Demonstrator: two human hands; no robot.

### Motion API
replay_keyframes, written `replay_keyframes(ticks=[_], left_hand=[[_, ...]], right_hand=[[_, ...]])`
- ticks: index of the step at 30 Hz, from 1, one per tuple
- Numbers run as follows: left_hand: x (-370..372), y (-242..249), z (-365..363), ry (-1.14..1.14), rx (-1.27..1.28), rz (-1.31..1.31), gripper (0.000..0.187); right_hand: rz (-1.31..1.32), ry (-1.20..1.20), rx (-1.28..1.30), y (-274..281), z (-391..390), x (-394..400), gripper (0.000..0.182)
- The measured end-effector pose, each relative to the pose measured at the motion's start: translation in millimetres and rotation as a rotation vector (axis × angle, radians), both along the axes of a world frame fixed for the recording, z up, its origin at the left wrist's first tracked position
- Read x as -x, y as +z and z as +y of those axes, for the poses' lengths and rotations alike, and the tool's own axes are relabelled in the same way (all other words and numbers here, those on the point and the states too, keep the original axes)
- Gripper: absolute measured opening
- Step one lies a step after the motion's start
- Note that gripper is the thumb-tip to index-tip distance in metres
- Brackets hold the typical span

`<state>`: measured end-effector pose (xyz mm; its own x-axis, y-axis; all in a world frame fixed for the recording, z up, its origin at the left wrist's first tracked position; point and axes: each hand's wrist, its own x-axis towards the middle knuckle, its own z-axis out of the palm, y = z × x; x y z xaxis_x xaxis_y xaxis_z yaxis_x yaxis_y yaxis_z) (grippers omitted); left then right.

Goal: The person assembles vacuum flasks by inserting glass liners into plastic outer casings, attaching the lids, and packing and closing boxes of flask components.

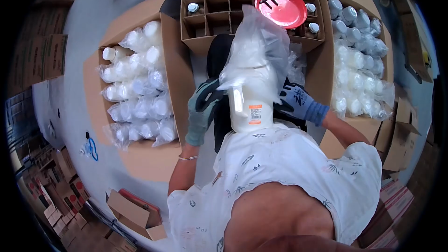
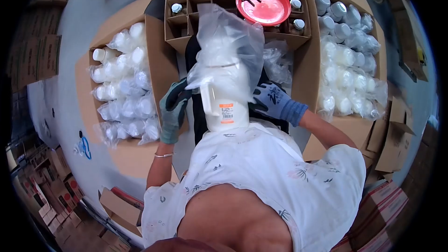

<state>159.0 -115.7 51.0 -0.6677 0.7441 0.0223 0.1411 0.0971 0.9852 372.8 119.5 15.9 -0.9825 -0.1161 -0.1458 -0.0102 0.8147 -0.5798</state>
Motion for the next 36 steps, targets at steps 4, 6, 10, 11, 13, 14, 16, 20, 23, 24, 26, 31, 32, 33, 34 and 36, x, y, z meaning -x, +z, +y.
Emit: replay_keyframes(ticks=[4,6,10,11,13,14,16,20,23,24,26,31,32,33,34,36], left_hand=[[-0.2,20.8,27.0,-0.284,-0.136,0.243,0.038],[-6.6,25.6,17.3,-0.655,-0.113,0.394,0.035],[-13.7,11.3,-58.0,-0.818,0.58,-0.127,0.032],[2.0,20.0,-60.3,-0.731,0.732,-0.242,0.031],[13.2,30.5,-43.1,-0.392,0.355,-0.007,0.031],[15.3,33.7,-34.7,-0.293,0.444,-0.033,0.031],[-7.7,76.1,23.3,-0.104,0.322,0.474,0.031],[0.6,12.7,5.8,-0.195,0.596,0.679,0.034],[38.5,18.1,-53.9,-0.249,0.61,-0.453,0.037],[45.9,22.0,-67.6,-0.217,0.539,-0.968,0.04],[24.3,-0.9,-102.6,0.058,0.167,-1.074,0.03],[75.4,-46.2,-130.3,0.442,-0.232,-0.673,0.028],[105.0,-54.8,-131.4,0.508,-0.374,-0.697,0.03],[139.9,-62.1,-129.7,0.567,-0.511,-0.694,0.031],[181.2,-69.8,-126.3,0.617,-0.624,-0.658,0.033],[262.6,-69.4,-110.4,0.764,-0.776,-0.508,0.037]], right_hand=[[0.102,-0.177,-0.039,-7.0,-5.2,0.9,0.025],[0.142,0.066,-0.216,-7.2,-5.5,-8.9,0.027],[0.127,0.29,-0.267,-19.9,-12.5,-50.1,0.023],[0.067,0.306,-0.237,-15.9,-10.4,-49.8,0.022],[-0.005,0.324,-0.188,-16.1,-13.2,-49.2,0.02],[-0.012,0.323,-0.175,-19.9,-14.7,-48.1,0.019],[-0.067,0.359,-0.201,-19.7,-21.9,-41.0,0.018],[-0.183,0.132,0.032,-26.4,-15.4,-59.6,0.036],[-0.209,-0.189,0.473,-44.4,-19.4,-61.3,0.042],[-0.199,-0.306,0.787,-35.2,-23.0,-36.2,0.043],[-0.192,-0.544,1.414,3.5,-41.1,42.0,0.046],[0.079,-0.282,1.371,10.5,-48.5,247.8,0.045],[0.13,-0.234,1.282,15.1,-53.0,285.8,0.046],[0.316,-0.115,0.825,28.9,-57.2,323.4,0.05],[0.326,-0.046,0.696,30.9,-56.8,337.2,0.055],[0.297,0.092,0.31,3.8,-47.4,344.2,0.056]])
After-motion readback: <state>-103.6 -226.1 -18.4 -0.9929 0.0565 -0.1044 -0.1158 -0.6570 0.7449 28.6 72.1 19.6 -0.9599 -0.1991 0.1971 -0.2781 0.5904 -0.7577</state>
